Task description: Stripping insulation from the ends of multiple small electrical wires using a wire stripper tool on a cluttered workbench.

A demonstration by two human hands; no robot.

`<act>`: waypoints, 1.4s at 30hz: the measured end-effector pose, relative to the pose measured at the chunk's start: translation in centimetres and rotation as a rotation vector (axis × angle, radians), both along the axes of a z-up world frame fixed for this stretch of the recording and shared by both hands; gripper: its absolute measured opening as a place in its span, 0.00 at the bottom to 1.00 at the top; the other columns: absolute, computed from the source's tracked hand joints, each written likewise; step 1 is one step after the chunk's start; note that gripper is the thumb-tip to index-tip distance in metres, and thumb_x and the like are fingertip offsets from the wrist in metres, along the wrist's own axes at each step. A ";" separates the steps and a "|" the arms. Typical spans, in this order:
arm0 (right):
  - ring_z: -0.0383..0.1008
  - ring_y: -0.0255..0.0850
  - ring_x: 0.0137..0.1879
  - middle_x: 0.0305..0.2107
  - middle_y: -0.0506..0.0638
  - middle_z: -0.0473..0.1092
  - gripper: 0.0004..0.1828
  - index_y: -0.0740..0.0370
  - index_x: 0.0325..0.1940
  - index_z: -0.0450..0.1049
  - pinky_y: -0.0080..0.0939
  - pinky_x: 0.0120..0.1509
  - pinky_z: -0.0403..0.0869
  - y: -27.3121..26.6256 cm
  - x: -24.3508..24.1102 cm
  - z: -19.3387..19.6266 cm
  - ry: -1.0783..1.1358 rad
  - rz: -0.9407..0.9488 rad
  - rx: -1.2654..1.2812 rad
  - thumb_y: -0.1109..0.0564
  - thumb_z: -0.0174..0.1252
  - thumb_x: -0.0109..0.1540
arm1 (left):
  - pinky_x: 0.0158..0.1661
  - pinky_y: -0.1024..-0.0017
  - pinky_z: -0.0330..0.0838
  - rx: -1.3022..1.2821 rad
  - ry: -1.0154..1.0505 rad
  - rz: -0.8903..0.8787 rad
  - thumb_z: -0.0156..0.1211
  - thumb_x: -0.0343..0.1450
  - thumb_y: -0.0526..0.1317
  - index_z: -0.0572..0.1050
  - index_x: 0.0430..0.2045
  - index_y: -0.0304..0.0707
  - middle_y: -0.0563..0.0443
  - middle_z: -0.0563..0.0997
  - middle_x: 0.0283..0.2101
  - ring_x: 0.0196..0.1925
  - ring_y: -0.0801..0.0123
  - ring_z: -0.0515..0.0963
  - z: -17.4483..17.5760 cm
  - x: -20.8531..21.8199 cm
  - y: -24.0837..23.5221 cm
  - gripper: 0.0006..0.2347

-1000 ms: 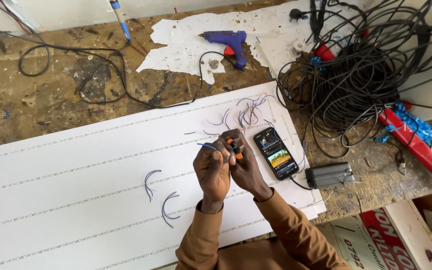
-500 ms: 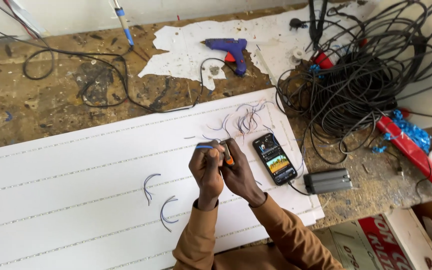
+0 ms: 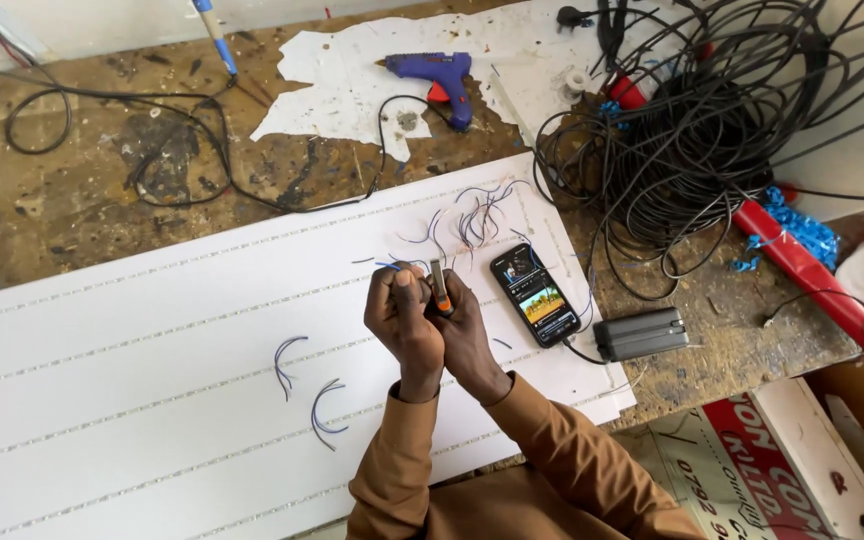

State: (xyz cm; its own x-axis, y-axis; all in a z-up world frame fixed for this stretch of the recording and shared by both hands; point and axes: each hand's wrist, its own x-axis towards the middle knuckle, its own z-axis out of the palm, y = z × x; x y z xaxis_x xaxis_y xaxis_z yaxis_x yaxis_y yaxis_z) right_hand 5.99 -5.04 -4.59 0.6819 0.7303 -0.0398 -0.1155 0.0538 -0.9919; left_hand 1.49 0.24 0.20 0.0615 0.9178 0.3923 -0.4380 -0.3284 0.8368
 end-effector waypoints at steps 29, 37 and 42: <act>0.73 0.52 0.62 0.56 0.66 0.76 0.42 0.70 0.78 0.69 0.49 0.64 0.69 -3.7 0.4 0.9 0.330 0.133 -0.010 0.68 0.66 0.58 | 0.47 0.71 0.72 -0.168 0.353 -0.254 0.59 0.84 0.41 0.87 0.49 0.36 0.58 0.68 0.29 0.37 0.76 0.70 3.4 -5.9 1.2 0.11; 0.78 0.50 0.55 0.46 0.57 0.74 0.37 0.62 0.76 0.73 0.41 0.45 0.78 -3.5 3.1 4.4 0.073 0.283 -0.148 0.67 0.67 0.61 | 0.43 0.66 0.80 0.218 0.557 -0.182 0.58 0.82 0.35 0.87 0.48 0.35 0.50 0.77 0.28 0.33 0.65 0.81 2.2 -5.1 1.5 0.09; 0.72 0.46 0.45 0.41 0.55 0.70 0.38 0.54 0.81 0.69 0.51 0.42 0.73 -4.0 3.0 4.2 -0.185 0.384 -0.204 0.66 0.65 0.65 | 0.37 0.66 0.80 0.345 0.638 -0.145 0.61 0.78 0.33 0.85 0.39 0.33 0.51 0.74 0.24 0.30 0.63 0.79 0.9 -4.6 1.3 0.05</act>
State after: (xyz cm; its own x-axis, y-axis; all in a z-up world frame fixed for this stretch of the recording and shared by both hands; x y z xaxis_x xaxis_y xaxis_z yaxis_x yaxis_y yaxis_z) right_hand 9.02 -9.03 -0.36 0.3733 0.9210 -0.1115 0.0911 -0.1560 -0.9835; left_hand -3.09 1.53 1.13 0.4852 0.7138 0.5050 0.0399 -0.5950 0.8027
